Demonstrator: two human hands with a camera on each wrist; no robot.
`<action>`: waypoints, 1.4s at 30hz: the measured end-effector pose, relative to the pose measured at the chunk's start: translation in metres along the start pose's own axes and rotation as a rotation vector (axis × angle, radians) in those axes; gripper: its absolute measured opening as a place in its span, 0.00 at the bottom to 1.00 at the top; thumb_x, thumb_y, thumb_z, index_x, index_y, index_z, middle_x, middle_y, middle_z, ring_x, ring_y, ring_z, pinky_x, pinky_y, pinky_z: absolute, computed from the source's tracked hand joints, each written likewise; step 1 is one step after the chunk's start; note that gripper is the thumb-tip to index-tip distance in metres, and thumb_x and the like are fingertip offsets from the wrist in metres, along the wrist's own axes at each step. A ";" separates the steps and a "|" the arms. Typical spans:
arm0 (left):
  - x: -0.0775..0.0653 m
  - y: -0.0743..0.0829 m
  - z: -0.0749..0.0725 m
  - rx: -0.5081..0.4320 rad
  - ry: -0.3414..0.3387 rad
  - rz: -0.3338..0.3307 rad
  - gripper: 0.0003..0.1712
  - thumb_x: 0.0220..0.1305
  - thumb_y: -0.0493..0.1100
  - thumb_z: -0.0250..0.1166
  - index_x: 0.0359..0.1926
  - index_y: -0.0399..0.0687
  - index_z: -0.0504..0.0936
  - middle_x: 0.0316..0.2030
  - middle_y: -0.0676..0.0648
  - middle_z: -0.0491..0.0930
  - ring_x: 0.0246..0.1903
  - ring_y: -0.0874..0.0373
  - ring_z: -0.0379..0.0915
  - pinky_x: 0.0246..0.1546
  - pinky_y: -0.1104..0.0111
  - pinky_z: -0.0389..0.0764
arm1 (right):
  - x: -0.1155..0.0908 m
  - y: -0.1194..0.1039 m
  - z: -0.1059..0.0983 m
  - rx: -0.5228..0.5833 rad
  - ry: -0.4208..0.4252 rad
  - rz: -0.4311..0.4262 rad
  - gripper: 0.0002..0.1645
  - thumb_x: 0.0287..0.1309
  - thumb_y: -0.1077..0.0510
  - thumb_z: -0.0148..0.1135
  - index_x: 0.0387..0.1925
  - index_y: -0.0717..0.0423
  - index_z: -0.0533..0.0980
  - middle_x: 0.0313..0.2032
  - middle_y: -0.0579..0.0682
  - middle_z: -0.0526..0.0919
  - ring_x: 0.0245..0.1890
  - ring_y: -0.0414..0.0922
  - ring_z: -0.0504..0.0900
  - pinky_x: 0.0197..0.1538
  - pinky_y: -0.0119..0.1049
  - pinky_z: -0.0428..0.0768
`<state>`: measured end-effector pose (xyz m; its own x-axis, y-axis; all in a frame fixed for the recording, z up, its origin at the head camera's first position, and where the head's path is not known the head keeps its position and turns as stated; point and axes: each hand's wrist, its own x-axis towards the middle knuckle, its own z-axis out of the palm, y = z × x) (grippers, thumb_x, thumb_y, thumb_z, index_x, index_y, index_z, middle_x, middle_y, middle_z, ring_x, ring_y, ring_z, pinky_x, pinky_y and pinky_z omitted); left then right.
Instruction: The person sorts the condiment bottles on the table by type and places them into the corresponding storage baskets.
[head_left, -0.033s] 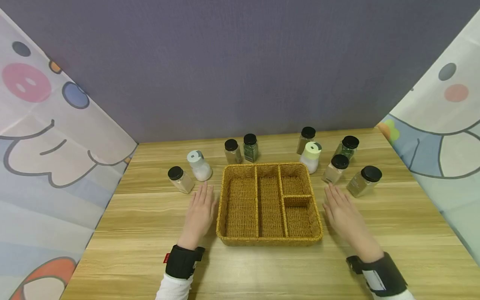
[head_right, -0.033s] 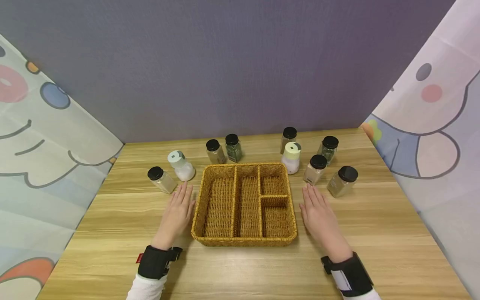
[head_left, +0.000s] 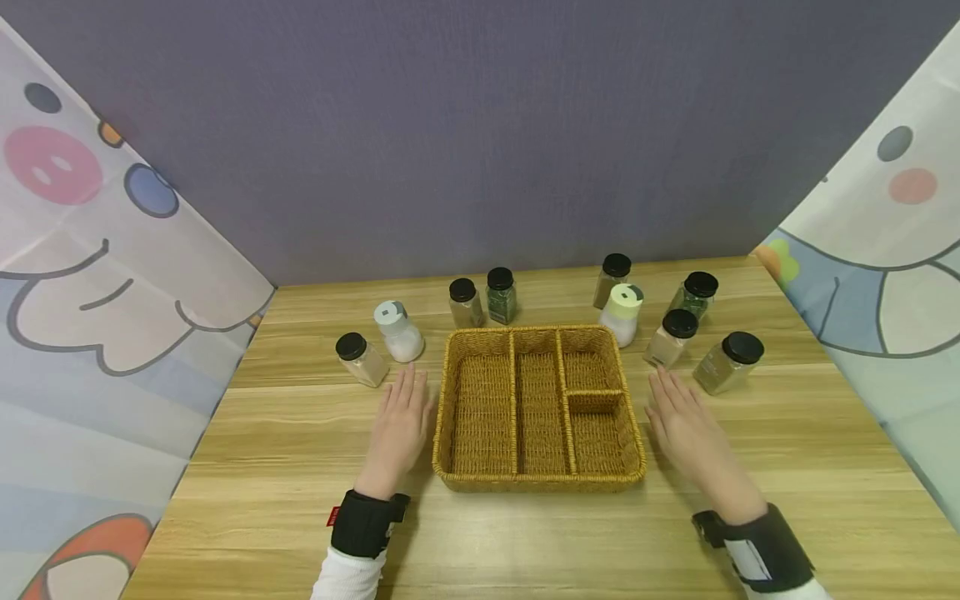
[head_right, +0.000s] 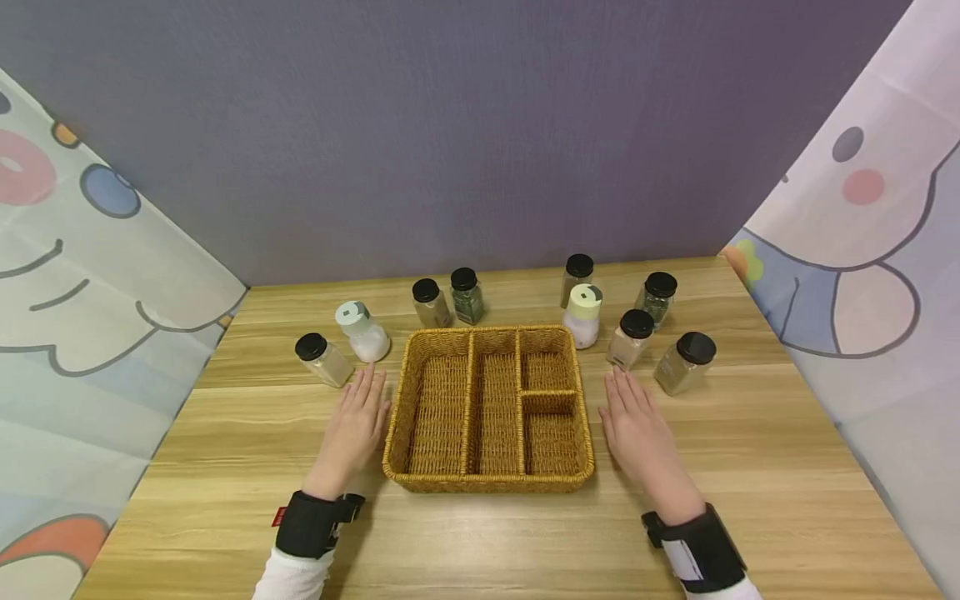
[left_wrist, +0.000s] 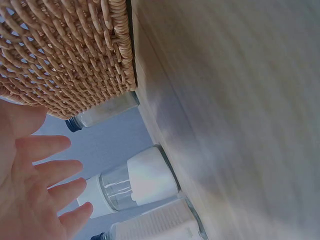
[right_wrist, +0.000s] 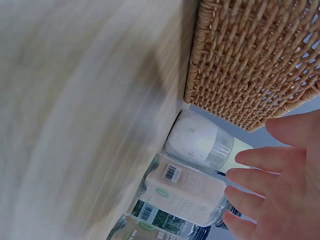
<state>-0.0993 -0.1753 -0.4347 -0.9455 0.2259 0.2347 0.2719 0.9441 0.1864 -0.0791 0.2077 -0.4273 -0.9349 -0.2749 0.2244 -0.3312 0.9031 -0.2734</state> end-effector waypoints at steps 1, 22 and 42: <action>0.000 0.000 0.000 0.001 0.002 0.002 0.28 0.65 0.41 0.50 0.62 0.34 0.58 0.64 0.36 0.50 0.62 0.42 0.48 0.61 0.51 0.53 | 0.000 0.000 0.000 -0.001 0.001 0.000 0.29 0.60 0.60 0.47 0.58 0.75 0.58 0.60 0.71 0.56 0.60 0.63 0.55 0.61 0.56 0.52; 0.004 0.004 -0.002 -0.410 -0.031 -0.026 0.24 0.67 0.41 0.46 0.61 0.33 0.61 0.61 0.34 0.57 0.59 0.40 0.54 0.58 0.50 0.58 | -0.002 0.000 -0.003 0.176 0.069 -0.013 0.24 0.60 0.63 0.48 0.54 0.75 0.63 0.55 0.74 0.62 0.54 0.68 0.61 0.54 0.60 0.61; 0.010 -0.002 -0.001 -0.996 -0.338 -0.273 0.37 0.63 0.54 0.51 0.67 0.44 0.50 0.63 0.36 0.54 0.60 0.43 0.55 0.57 0.51 0.61 | 0.016 0.012 -0.034 0.199 0.133 -0.052 0.21 0.56 0.64 0.54 0.51 0.70 0.68 0.49 0.70 0.69 0.47 0.66 0.69 0.46 0.60 0.69</action>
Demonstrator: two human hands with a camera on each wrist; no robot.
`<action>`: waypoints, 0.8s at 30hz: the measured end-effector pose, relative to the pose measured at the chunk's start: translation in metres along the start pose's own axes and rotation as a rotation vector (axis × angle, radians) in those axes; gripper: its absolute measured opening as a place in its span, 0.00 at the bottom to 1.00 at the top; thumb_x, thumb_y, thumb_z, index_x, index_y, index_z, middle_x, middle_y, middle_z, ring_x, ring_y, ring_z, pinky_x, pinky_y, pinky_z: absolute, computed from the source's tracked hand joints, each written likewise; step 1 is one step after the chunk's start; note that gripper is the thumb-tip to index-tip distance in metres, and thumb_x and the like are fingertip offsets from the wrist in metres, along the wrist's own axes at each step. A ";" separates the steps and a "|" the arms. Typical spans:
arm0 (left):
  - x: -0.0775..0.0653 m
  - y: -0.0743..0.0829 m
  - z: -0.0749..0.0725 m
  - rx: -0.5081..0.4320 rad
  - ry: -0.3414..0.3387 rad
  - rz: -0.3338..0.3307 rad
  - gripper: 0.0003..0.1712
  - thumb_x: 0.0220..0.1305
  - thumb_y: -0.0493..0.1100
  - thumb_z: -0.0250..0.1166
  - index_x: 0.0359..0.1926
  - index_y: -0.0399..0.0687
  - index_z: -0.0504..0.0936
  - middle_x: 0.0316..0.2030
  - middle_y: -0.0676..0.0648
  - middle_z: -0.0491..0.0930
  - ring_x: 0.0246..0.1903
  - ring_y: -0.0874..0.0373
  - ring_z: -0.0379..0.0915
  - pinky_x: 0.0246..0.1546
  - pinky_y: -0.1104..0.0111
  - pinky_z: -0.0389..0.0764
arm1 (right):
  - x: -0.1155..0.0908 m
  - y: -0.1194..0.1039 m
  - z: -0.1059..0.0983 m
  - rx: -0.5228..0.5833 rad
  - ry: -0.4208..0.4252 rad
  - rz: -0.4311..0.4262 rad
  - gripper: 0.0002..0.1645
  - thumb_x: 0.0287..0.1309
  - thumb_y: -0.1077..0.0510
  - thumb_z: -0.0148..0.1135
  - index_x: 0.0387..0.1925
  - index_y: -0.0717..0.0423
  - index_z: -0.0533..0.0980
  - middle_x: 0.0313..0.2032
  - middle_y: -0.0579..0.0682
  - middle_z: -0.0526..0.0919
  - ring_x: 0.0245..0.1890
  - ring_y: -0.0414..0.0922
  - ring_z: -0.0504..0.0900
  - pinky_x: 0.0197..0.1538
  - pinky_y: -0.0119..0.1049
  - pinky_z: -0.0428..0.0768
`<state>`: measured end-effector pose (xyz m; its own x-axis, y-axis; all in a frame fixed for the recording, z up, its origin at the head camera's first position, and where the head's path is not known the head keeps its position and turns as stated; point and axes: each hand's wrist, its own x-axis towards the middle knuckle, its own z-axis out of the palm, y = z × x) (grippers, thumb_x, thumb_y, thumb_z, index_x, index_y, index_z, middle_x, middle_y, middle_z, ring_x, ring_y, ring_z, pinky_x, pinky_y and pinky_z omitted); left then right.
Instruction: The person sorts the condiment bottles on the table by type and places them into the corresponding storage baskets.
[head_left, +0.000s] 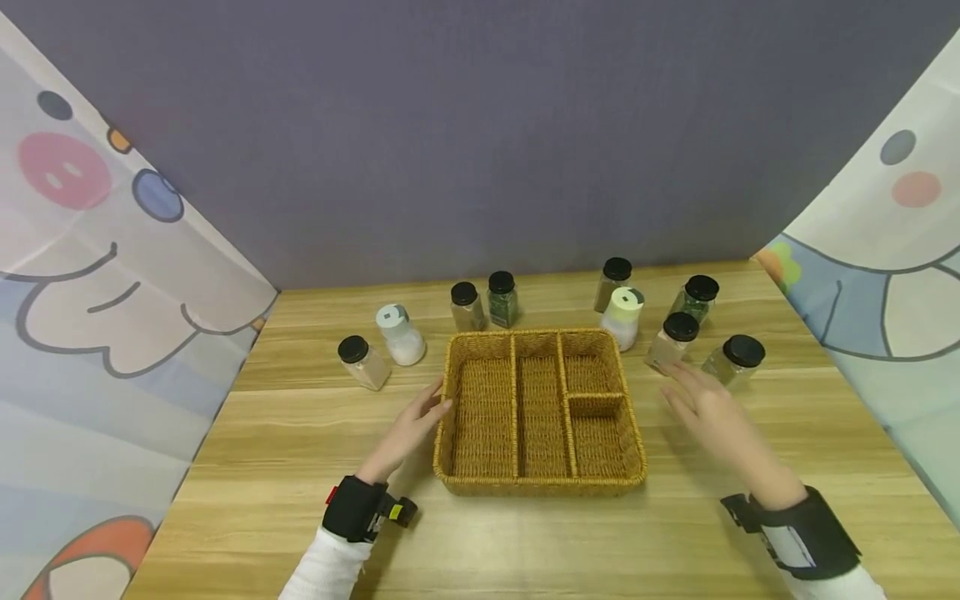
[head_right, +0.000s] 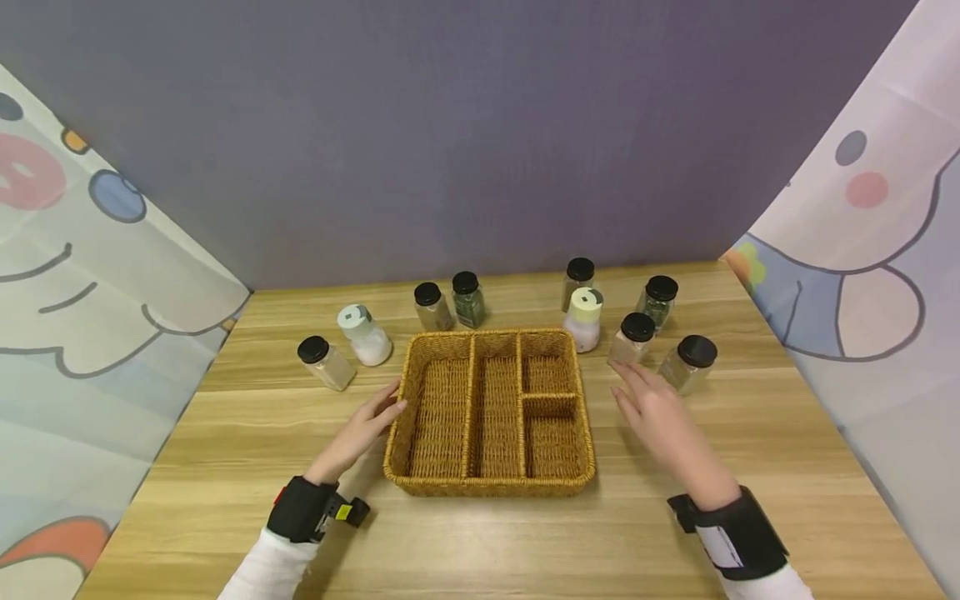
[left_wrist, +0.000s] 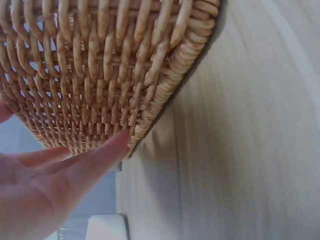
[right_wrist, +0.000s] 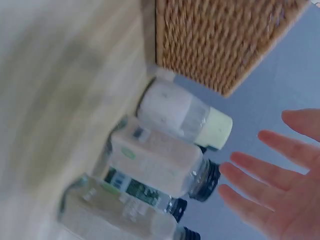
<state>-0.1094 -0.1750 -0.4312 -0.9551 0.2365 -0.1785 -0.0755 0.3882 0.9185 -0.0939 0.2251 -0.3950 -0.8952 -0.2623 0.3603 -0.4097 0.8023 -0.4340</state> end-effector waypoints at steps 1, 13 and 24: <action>0.000 -0.001 0.000 -0.018 -0.006 -0.014 0.37 0.62 0.55 0.51 0.67 0.45 0.50 0.63 0.36 0.55 0.59 0.43 0.55 0.57 0.52 0.62 | 0.003 0.001 -0.003 -0.013 0.028 -0.015 0.21 0.55 0.65 0.55 0.51 0.70 0.68 0.49 0.71 0.69 0.45 0.66 0.69 0.44 0.59 0.71; 0.002 -0.008 -0.004 -0.159 -0.008 -0.063 0.36 0.61 0.50 0.55 0.65 0.40 0.54 0.57 0.33 0.63 0.54 0.44 0.64 0.50 0.57 0.71 | 0.048 0.023 -0.015 -0.143 0.126 -0.052 0.30 0.43 0.68 0.64 0.51 0.73 0.66 0.44 0.77 0.66 0.41 0.70 0.67 0.37 0.60 0.70; 0.003 -0.006 -0.004 -0.143 -0.051 -0.078 0.37 0.61 0.54 0.53 0.66 0.43 0.53 0.58 0.35 0.63 0.54 0.46 0.64 0.48 0.59 0.72 | 0.062 0.039 -0.011 -0.166 -0.040 0.037 0.30 0.51 0.63 0.60 0.53 0.77 0.63 0.45 0.79 0.64 0.41 0.72 0.66 0.38 0.61 0.70</action>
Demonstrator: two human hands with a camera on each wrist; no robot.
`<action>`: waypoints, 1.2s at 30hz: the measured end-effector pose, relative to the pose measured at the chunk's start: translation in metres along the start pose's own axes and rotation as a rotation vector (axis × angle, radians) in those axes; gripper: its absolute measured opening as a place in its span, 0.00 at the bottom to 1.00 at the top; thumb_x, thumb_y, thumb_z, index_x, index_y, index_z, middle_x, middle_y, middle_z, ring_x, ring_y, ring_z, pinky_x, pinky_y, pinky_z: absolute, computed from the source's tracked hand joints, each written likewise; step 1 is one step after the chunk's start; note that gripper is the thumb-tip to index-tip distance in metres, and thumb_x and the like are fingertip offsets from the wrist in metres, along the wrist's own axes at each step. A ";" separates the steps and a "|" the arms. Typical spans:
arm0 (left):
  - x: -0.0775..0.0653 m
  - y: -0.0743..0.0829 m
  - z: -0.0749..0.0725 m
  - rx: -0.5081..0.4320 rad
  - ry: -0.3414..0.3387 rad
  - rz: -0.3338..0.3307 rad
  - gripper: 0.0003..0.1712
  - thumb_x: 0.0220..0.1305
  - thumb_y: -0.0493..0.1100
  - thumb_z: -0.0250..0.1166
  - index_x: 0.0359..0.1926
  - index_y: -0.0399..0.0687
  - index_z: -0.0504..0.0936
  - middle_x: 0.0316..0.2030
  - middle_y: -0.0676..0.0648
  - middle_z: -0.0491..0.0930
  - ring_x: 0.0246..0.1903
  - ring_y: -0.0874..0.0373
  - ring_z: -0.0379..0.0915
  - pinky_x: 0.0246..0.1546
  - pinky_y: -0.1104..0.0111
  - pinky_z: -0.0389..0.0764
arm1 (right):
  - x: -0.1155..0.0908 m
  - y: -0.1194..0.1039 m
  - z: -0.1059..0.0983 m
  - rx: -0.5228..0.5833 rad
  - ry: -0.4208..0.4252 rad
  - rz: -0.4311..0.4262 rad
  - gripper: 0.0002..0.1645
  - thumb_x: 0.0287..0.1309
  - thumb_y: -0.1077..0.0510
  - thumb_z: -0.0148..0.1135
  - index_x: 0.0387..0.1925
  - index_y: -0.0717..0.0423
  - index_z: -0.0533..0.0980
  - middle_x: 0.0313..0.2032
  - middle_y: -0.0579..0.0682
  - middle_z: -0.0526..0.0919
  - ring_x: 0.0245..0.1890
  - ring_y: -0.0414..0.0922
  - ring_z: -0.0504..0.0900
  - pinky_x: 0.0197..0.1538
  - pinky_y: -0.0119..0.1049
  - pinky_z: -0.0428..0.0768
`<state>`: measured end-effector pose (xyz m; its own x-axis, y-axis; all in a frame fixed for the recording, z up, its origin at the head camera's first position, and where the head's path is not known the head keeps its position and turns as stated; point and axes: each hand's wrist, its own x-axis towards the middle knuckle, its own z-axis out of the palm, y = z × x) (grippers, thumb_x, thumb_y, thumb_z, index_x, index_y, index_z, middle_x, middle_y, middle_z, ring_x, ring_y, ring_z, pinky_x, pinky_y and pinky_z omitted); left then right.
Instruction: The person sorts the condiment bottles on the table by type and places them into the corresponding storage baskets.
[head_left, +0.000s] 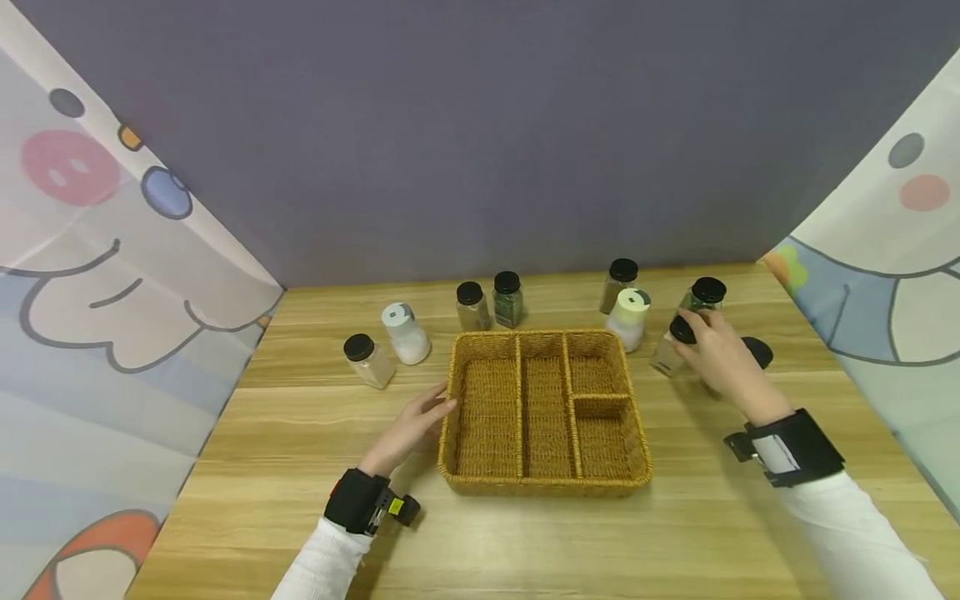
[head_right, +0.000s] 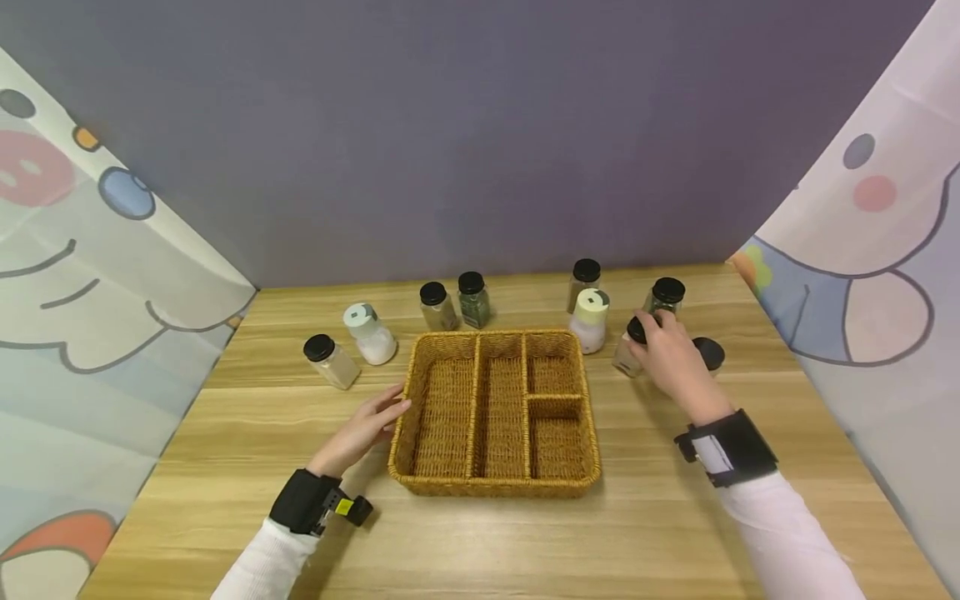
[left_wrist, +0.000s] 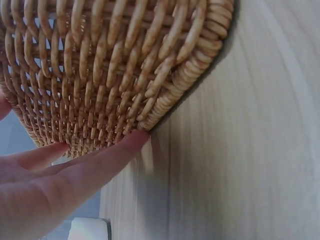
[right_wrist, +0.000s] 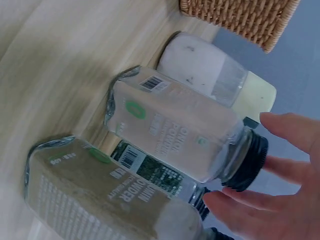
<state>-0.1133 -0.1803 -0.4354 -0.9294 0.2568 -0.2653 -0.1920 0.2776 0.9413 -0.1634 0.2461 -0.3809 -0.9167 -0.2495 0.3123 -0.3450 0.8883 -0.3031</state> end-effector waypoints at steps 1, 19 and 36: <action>0.000 0.000 0.000 -0.003 -0.005 0.002 0.37 0.61 0.54 0.53 0.66 0.42 0.52 0.58 0.35 0.63 0.54 0.45 0.63 0.49 0.58 0.71 | 0.001 0.001 0.001 -0.003 -0.009 0.004 0.30 0.51 0.63 0.60 0.52 0.76 0.63 0.45 0.79 0.64 0.41 0.72 0.67 0.37 0.61 0.70; 0.002 -0.001 -0.001 -0.105 -0.009 -0.082 0.38 0.60 0.51 0.56 0.65 0.41 0.53 0.60 0.34 0.59 0.58 0.41 0.56 0.58 0.49 0.58 | 0.012 0.008 -0.002 0.006 -0.114 0.022 0.27 0.51 0.63 0.60 0.50 0.76 0.66 0.34 0.74 0.73 0.27 0.61 0.74 0.26 0.50 0.73; 0.005 -0.002 -0.003 -0.131 -0.018 -0.091 0.38 0.59 0.50 0.58 0.65 0.40 0.54 0.60 0.34 0.59 0.59 0.40 0.56 0.58 0.50 0.59 | 0.017 0.001 -0.015 -0.001 -0.163 -0.043 0.26 0.51 0.65 0.59 0.50 0.77 0.66 0.39 0.75 0.70 0.34 0.65 0.74 0.33 0.55 0.75</action>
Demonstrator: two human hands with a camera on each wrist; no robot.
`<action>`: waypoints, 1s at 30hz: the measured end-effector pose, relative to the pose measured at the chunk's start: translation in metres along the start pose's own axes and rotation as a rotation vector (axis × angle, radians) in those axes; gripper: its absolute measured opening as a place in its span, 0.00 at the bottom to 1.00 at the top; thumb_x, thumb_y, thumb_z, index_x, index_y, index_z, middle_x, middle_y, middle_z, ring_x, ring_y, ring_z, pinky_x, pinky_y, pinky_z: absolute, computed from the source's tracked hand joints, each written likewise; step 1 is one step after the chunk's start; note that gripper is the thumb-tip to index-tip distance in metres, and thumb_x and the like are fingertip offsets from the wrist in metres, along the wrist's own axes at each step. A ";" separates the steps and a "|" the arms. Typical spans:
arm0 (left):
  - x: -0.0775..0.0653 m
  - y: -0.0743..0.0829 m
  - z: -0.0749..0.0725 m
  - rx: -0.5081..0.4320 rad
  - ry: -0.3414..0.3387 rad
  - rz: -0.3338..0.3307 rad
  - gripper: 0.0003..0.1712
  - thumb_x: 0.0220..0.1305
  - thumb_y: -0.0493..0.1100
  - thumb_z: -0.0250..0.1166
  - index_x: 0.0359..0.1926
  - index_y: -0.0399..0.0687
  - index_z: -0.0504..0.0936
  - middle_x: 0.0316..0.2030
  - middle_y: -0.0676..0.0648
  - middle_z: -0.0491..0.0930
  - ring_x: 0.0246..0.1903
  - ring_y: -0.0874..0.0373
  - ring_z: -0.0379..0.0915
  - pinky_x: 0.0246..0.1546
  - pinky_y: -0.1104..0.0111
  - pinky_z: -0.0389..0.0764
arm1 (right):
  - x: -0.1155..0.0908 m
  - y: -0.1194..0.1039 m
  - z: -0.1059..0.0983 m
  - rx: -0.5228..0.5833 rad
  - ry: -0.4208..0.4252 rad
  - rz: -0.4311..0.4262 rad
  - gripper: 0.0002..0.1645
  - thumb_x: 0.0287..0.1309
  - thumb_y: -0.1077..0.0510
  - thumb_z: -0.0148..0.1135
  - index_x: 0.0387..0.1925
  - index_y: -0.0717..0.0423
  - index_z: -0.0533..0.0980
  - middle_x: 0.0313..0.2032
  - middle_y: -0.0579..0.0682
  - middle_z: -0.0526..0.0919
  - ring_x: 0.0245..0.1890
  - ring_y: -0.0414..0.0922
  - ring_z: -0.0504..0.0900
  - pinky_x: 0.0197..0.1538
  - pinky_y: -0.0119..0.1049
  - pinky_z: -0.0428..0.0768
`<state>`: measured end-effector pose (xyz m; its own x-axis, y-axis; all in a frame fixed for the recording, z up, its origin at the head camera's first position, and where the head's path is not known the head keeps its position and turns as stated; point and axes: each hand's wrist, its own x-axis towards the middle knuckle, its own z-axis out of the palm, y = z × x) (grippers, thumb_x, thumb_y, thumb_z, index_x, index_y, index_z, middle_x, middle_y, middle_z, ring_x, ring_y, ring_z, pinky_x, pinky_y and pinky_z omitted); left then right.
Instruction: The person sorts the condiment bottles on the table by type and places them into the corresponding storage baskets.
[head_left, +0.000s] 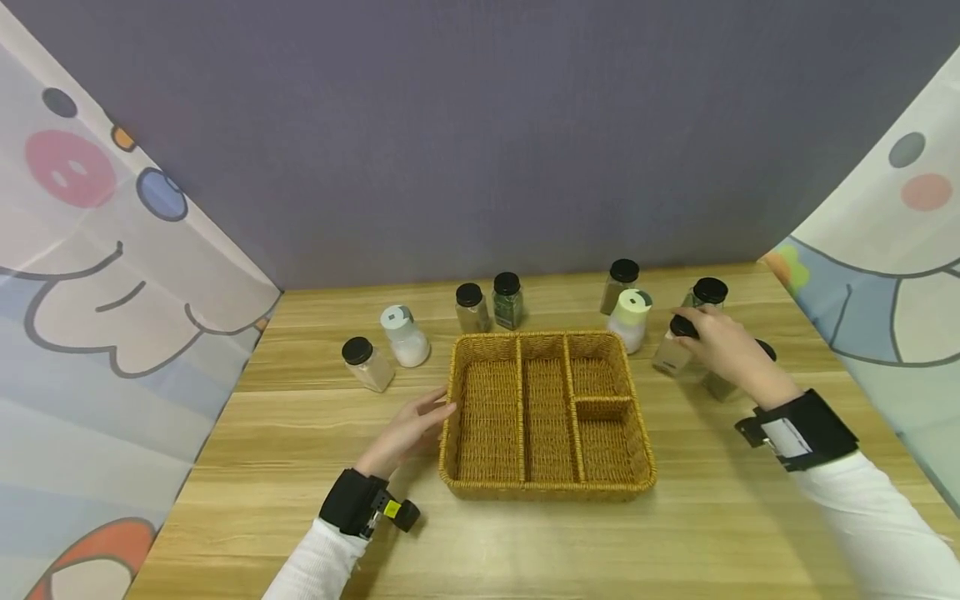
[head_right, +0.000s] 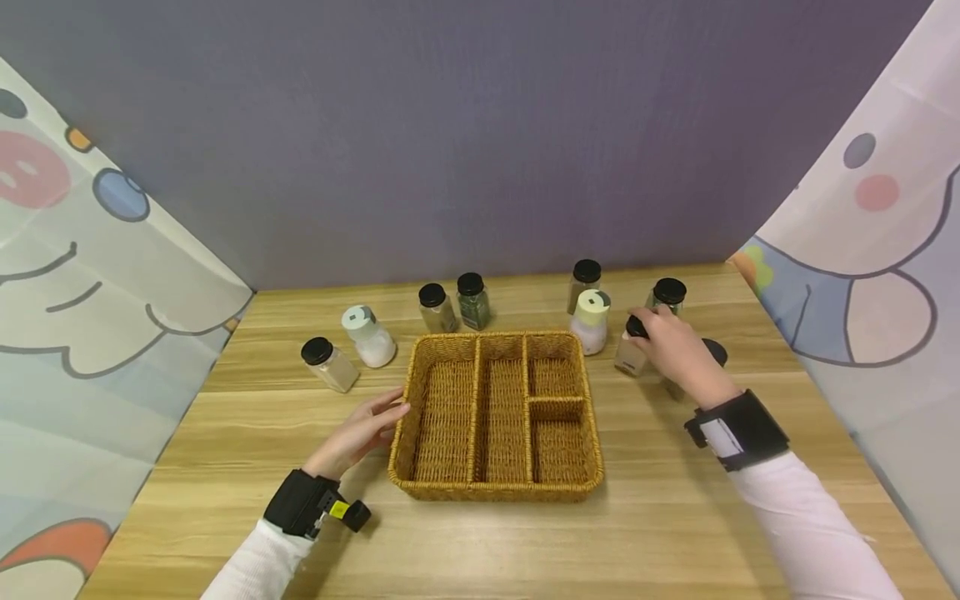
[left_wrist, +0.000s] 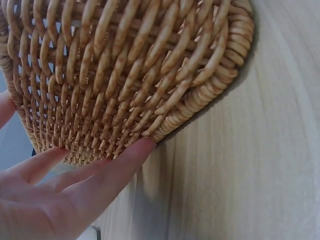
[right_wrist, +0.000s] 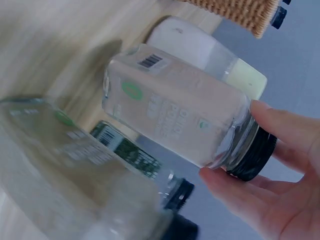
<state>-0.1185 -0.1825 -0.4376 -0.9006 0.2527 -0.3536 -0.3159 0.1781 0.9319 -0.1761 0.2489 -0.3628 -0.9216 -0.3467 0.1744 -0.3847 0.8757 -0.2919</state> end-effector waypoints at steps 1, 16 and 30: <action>0.000 0.000 0.000 0.005 -0.001 0.004 0.38 0.59 0.50 0.58 0.65 0.40 0.54 0.60 0.33 0.59 0.59 0.40 0.56 0.57 0.49 0.59 | 0.000 -0.001 -0.002 0.000 -0.002 -0.009 0.26 0.51 0.65 0.59 0.50 0.77 0.66 0.39 0.75 0.70 0.34 0.65 0.74 0.33 0.55 0.75; 0.000 0.002 0.001 0.015 -0.001 -0.014 0.38 0.59 0.50 0.57 0.65 0.39 0.53 0.60 0.31 0.58 0.58 0.37 0.56 0.53 0.49 0.65 | 0.005 -0.012 -0.028 -0.012 -0.020 -0.127 0.26 0.48 0.66 0.61 0.49 0.75 0.67 0.39 0.71 0.72 0.38 0.63 0.73 0.37 0.55 0.74; 0.000 0.003 0.001 -0.006 -0.011 -0.014 0.37 0.60 0.48 0.56 0.65 0.38 0.52 0.60 0.30 0.58 0.58 0.37 0.56 0.52 0.50 0.67 | 0.008 -0.036 -0.051 -0.015 -0.009 -0.219 0.25 0.48 0.66 0.62 0.50 0.70 0.69 0.44 0.69 0.73 0.44 0.63 0.71 0.41 0.55 0.74</action>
<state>-0.1187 -0.1812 -0.4351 -0.8929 0.2610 -0.3670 -0.3297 0.1763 0.9275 -0.1673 0.2319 -0.3031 -0.8168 -0.5320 0.2232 -0.5747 0.7843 -0.2336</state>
